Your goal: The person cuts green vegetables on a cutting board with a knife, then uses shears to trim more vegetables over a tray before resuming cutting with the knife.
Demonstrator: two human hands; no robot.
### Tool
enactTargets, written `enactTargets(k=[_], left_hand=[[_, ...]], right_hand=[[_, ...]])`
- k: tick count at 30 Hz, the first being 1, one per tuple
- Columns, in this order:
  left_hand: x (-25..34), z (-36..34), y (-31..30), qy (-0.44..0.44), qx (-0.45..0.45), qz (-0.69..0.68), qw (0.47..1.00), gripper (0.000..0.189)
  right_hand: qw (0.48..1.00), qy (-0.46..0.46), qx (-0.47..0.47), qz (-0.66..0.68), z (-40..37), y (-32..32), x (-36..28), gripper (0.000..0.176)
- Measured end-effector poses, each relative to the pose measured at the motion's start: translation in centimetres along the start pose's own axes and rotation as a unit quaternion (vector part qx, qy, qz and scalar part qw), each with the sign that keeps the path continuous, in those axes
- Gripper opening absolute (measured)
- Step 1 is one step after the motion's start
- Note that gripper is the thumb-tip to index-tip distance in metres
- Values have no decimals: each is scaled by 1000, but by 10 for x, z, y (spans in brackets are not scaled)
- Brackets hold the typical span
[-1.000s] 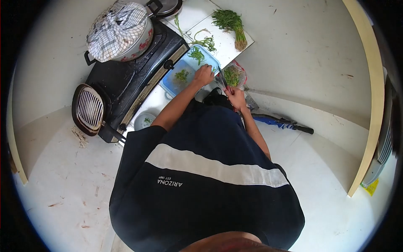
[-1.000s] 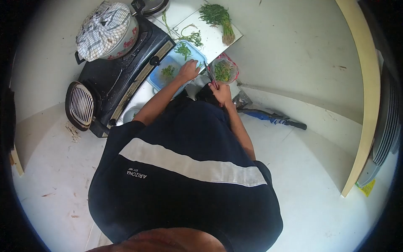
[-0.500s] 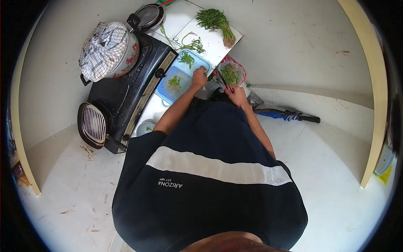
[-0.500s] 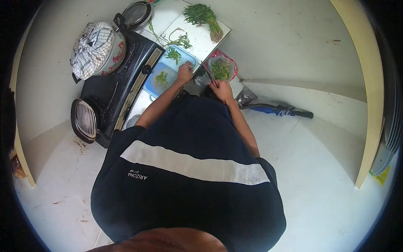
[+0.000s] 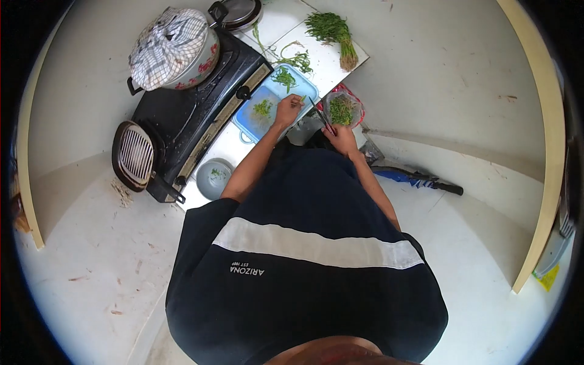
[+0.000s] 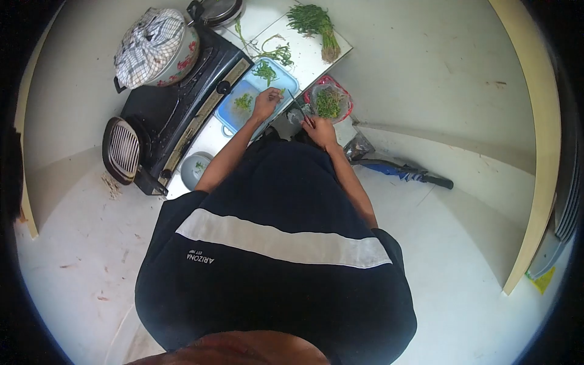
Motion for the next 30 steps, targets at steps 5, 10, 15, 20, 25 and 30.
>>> enactTargets(k=[5, 10, 15, 20, 25, 30], left_hand=[[-25, -44, -51, 44, 53, -21, 997, 21], [-41, -93, -97, 36, 162, 86, 982, 18], [-56, -112, -117, 74, 235, 139, 959, 16], [-56, -110, -133, 57, 280, 199, 938, 16], [-56, -109, -139, 57, 292, 228, 927, 13], [-60, -103, -137, 35, 267, 250, 930, 13]], right_hand=[[999, -39, -27, -6, 7, 14, -19, 45], [995, -93, -43, -11, 9, 33, -39, 46], [982, -135, -130, -30, 16, 54, -77, 43], [969, -160, -177, -59, 32, 91, -77, 44], [963, -172, -194, -74, 42, 108, -86, 46], [964, -183, -181, -66, 44, 112, -85, 44]])
Point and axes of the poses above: each hand's wrist, its own z-axis towards the middle knuckle, its own y-axis out of the palm, x = y × z, the point moved 9 cm from there along z, towards the middle knuckle, and after that the axes turned 12 degrees about -y, right-handed, at the moved point
